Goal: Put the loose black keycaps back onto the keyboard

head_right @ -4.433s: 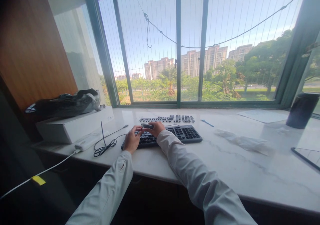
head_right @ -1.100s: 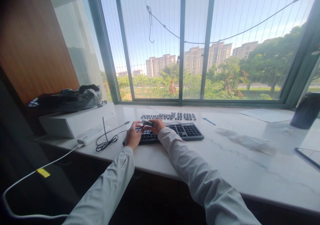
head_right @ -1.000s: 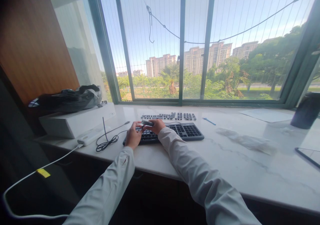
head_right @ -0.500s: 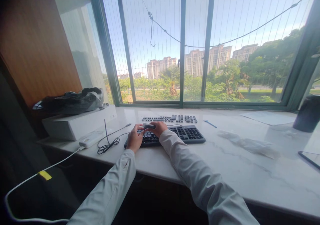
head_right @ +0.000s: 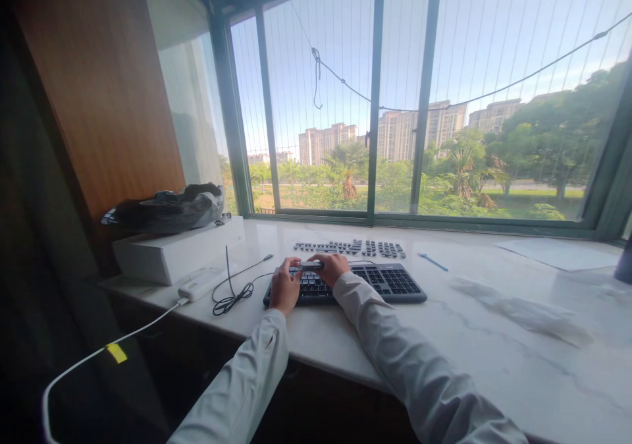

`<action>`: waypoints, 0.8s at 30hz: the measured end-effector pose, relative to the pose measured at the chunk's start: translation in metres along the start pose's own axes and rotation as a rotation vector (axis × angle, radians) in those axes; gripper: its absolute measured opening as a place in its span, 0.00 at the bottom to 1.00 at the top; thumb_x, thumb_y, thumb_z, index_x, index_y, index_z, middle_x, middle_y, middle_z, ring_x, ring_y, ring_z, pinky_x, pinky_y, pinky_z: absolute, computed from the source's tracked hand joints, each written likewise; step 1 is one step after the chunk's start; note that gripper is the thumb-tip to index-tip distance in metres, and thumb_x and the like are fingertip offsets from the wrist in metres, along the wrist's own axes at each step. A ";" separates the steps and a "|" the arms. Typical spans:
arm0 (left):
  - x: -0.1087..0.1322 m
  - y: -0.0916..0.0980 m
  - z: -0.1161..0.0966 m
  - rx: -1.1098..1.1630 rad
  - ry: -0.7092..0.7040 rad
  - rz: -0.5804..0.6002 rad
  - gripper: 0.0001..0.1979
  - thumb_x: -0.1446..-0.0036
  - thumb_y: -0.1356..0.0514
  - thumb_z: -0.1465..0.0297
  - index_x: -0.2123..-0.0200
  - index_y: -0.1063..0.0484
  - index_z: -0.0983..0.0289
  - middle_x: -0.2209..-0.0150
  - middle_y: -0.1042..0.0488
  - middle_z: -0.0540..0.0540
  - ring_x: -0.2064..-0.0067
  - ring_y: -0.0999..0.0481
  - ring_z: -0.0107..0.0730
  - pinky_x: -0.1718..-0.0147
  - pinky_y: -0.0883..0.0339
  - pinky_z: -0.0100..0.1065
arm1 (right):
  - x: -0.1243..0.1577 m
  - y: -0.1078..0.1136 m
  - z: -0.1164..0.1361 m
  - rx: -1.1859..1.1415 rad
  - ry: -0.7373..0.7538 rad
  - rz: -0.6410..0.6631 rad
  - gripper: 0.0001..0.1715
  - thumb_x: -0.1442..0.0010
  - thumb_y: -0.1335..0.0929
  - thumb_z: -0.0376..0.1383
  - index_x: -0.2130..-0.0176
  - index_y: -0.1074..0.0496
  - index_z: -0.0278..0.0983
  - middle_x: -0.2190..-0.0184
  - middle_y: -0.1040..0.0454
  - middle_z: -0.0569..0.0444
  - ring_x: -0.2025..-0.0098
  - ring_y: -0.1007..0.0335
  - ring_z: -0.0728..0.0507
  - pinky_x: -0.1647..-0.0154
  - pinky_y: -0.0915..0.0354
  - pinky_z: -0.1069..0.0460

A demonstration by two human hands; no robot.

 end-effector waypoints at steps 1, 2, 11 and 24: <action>0.000 0.001 -0.001 0.010 -0.002 -0.007 0.10 0.42 0.42 0.76 0.57 0.32 0.61 0.59 0.25 0.54 0.61 0.25 0.30 0.60 0.35 0.31 | -0.001 0.002 -0.001 0.007 -0.007 -0.010 0.19 0.44 0.31 0.44 0.52 0.24 0.52 0.66 0.20 0.58 0.60 0.24 0.41 0.61 0.36 0.51; 0.000 0.001 -0.002 0.014 0.000 -0.009 0.09 0.41 0.43 0.75 0.57 0.32 0.61 0.60 0.25 0.54 0.61 0.25 0.31 0.60 0.35 0.32 | -0.001 0.004 -0.002 0.016 -0.021 -0.021 0.19 0.44 0.31 0.44 0.52 0.25 0.53 0.67 0.20 0.58 0.60 0.24 0.41 0.61 0.36 0.51; 0.012 -0.007 -0.024 -0.126 -0.119 0.260 0.22 0.33 0.54 0.59 0.71 0.26 0.61 0.66 0.23 0.55 0.62 0.25 0.32 0.60 0.37 0.31 | -0.014 0.044 -0.038 0.065 -0.313 -0.206 0.26 0.44 0.36 0.58 0.56 0.22 0.48 0.67 0.20 0.52 0.61 0.25 0.39 0.63 0.36 0.51; 0.020 -0.010 -0.037 -0.328 -0.106 0.477 0.29 0.34 0.56 0.55 0.68 0.20 0.63 0.66 0.21 0.60 0.61 0.23 0.36 0.58 0.36 0.34 | -0.094 0.045 -0.098 0.274 -0.314 0.212 0.29 0.47 0.33 0.59 0.56 0.21 0.44 0.61 0.22 0.46 0.55 0.27 0.35 0.58 0.36 0.45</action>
Point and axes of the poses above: each hand's wrist, its own x-axis away from the middle knuckle, its own y-axis out of the back of the hand, z = x × y, the point moved 4 cm from there along -x, towards the middle knuckle
